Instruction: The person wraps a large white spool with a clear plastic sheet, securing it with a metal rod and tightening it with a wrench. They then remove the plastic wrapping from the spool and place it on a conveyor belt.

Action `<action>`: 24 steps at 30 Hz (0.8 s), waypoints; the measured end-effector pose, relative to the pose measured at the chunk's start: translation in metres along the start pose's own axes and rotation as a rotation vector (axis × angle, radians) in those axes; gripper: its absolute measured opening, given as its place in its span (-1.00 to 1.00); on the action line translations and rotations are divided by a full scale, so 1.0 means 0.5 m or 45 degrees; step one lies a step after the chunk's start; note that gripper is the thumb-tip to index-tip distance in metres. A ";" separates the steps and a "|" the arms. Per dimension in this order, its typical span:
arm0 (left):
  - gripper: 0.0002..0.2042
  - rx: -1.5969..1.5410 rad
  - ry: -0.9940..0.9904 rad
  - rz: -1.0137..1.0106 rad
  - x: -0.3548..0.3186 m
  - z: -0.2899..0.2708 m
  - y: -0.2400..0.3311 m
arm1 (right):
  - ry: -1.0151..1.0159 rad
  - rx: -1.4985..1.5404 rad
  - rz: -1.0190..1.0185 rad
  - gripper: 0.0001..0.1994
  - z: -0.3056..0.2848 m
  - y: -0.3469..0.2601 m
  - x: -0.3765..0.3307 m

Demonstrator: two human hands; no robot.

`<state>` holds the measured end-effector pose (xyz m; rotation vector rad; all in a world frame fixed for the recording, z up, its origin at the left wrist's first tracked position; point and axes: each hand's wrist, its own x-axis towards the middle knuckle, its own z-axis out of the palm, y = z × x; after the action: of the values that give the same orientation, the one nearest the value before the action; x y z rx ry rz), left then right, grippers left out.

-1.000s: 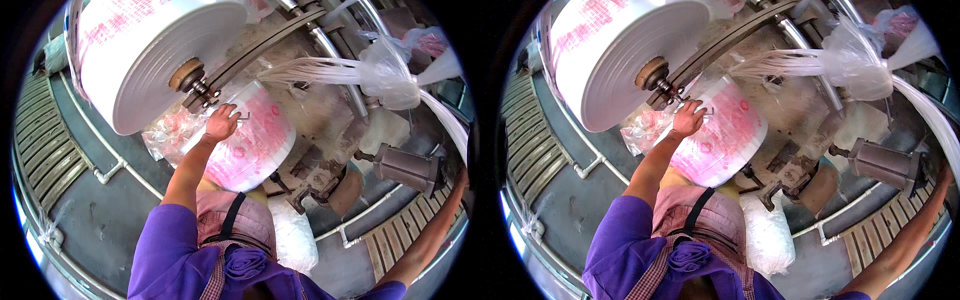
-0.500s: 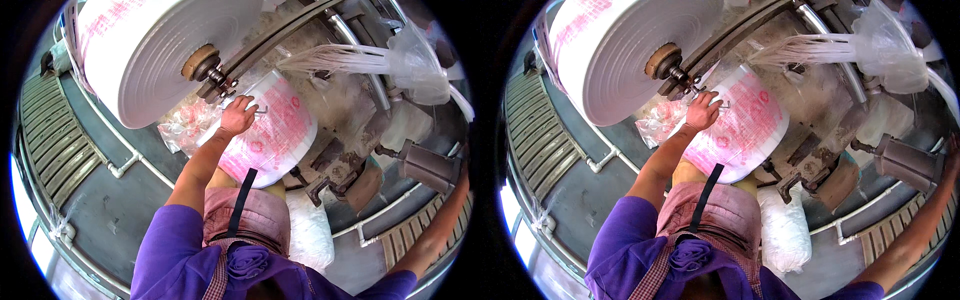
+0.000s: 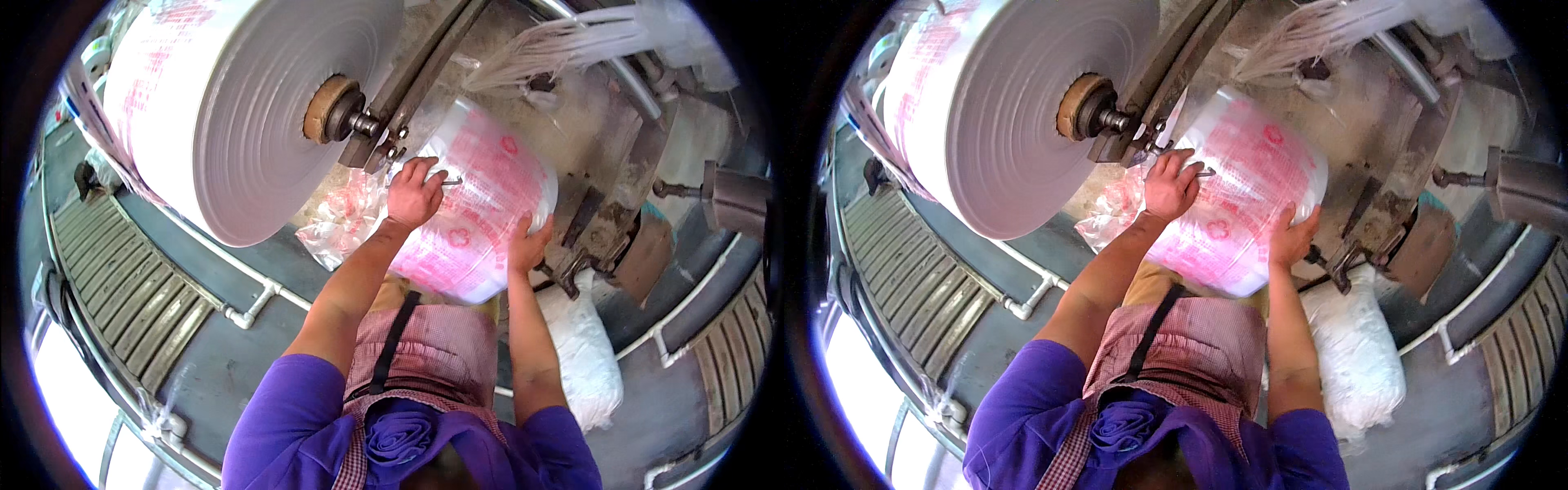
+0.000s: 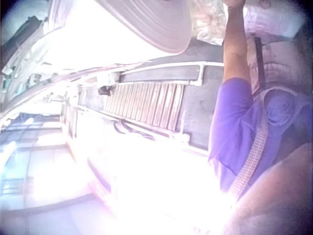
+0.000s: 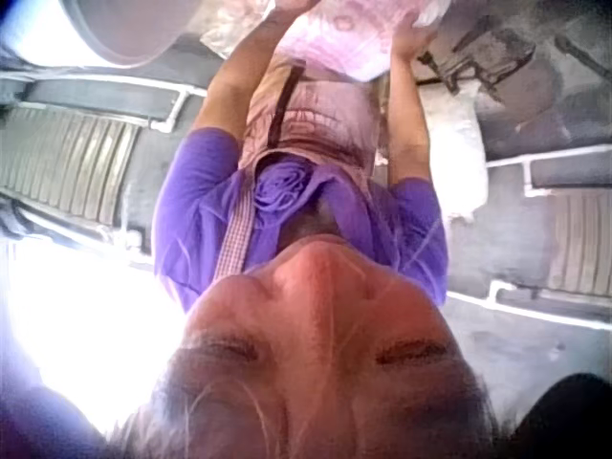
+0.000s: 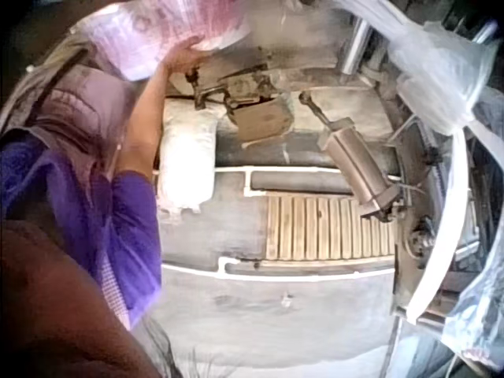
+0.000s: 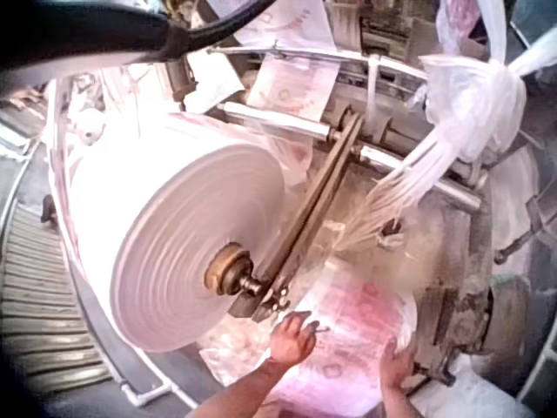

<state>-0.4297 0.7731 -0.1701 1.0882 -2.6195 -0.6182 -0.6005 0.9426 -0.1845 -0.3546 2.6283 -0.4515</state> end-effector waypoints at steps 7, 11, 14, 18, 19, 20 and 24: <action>-0.72 -0.049 0.006 0.020 -0.057 -0.011 -0.016 | 0.085 -0.063 0.003 -0.40 0.015 0.009 -0.056; -0.70 -0.061 0.014 0.026 -0.079 -0.019 -0.019 | 0.067 -0.100 0.080 -0.40 0.007 -0.005 -0.087; -0.71 -0.053 0.021 0.041 -0.085 -0.021 -0.019 | 0.127 -0.047 -0.026 -0.41 0.018 0.015 -0.092; -0.71 -0.057 0.017 0.048 -0.089 -0.020 -0.024 | 0.102 -0.086 0.001 -0.42 0.013 0.005 -0.095; -0.72 -0.064 0.020 0.057 -0.089 -0.021 -0.026 | 0.112 -0.083 -0.015 -0.42 0.014 0.008 -0.095; -0.72 -0.071 0.023 0.067 -0.089 -0.021 -0.027 | 0.122 -0.079 -0.030 -0.42 0.015 0.010 -0.097; -0.72 -0.076 0.015 0.104 -0.101 -0.028 -0.030 | 0.158 -0.058 0.009 -0.42 0.022 0.016 -0.119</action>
<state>-0.3802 0.7957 -0.1678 0.9594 -2.6032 -0.6657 -0.5452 0.9660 -0.1737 -0.3413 2.7635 -0.4245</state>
